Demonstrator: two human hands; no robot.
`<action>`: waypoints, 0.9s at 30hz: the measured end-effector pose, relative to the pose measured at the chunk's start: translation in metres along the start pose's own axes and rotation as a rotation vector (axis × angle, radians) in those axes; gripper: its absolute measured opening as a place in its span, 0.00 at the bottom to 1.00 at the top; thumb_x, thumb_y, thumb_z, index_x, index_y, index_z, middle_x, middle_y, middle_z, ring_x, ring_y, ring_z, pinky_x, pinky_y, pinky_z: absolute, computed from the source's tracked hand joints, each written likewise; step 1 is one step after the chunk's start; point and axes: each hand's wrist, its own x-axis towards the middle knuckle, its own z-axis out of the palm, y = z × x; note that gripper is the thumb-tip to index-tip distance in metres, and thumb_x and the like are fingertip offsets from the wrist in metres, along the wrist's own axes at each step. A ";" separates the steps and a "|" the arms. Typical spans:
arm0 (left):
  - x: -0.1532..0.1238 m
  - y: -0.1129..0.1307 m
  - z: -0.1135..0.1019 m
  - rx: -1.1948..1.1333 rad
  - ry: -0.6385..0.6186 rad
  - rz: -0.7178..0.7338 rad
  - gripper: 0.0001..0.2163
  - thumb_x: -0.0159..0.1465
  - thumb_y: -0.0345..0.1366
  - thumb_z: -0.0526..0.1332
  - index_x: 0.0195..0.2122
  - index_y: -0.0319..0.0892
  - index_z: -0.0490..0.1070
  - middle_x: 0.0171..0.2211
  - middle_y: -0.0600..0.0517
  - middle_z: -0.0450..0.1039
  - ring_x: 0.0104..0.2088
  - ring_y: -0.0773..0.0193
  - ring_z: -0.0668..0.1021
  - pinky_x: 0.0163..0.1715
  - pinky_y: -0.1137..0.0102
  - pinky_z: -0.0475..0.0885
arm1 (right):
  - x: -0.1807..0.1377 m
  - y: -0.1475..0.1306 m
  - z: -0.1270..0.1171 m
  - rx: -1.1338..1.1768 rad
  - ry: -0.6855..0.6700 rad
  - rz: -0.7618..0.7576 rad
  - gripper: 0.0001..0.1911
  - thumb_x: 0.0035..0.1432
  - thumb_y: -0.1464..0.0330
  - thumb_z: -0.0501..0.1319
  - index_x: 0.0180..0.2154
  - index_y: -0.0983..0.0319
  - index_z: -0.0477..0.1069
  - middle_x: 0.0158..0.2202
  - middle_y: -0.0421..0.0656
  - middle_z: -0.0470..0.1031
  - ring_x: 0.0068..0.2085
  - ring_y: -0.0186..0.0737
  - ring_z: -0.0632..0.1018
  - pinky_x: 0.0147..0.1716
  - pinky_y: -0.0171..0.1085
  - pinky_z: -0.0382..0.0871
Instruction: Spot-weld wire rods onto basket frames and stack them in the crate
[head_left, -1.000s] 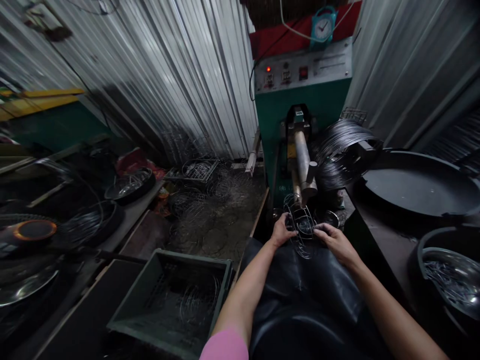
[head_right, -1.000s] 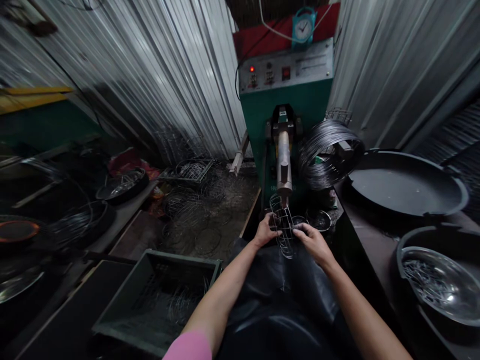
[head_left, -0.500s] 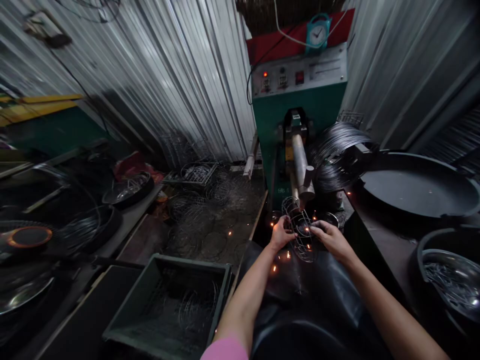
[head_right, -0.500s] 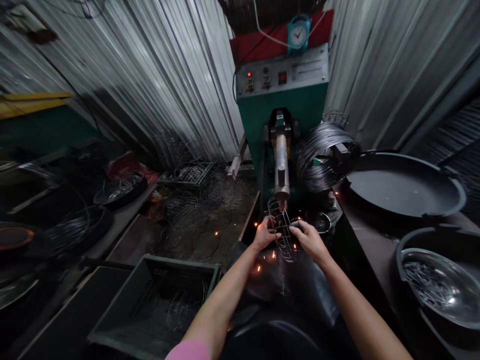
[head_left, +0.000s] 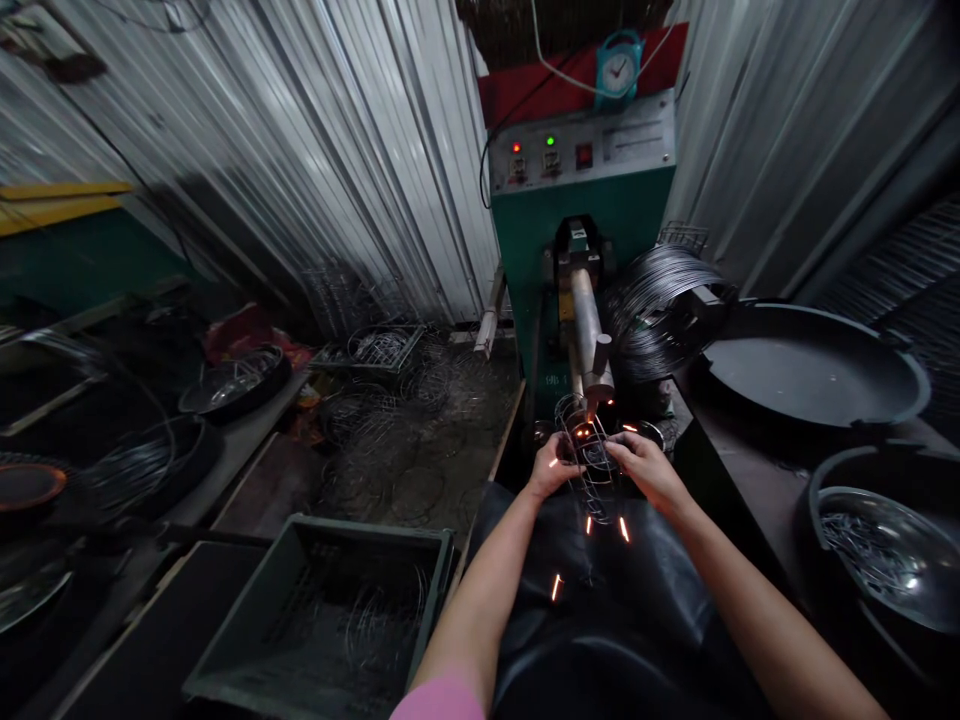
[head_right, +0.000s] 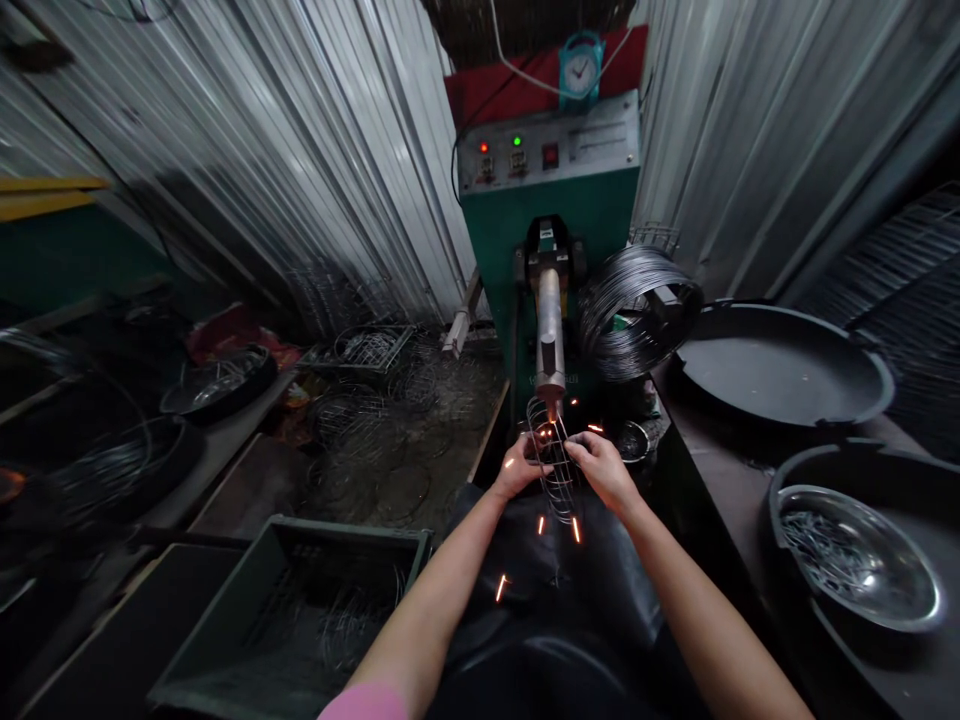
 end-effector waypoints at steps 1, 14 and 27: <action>0.000 0.000 -0.001 -0.006 -0.003 -0.005 0.30 0.41 0.32 0.70 0.46 0.40 0.63 0.40 0.49 0.71 0.40 0.61 0.75 0.35 0.66 0.74 | -0.002 0.001 0.000 0.015 0.005 0.005 0.16 0.48 0.56 0.59 0.30 0.62 0.70 0.25 0.41 0.72 0.27 0.36 0.71 0.26 0.34 0.63; 0.008 -0.001 -0.004 0.071 0.062 0.013 0.30 0.40 0.35 0.72 0.45 0.40 0.64 0.39 0.49 0.72 0.42 0.59 0.74 0.45 0.63 0.68 | -0.013 0.004 -0.002 0.076 -0.044 -0.005 0.16 0.47 0.55 0.61 0.31 0.61 0.71 0.30 0.42 0.74 0.33 0.40 0.73 0.32 0.36 0.66; 0.002 0.004 0.002 -0.069 0.063 -0.085 0.26 0.40 0.33 0.72 0.41 0.39 0.66 0.33 0.52 0.71 0.35 0.65 0.73 0.38 0.69 0.68 | -0.033 0.016 -0.017 0.080 -0.092 0.053 0.16 0.46 0.55 0.62 0.31 0.61 0.72 0.29 0.41 0.73 0.31 0.39 0.72 0.32 0.37 0.65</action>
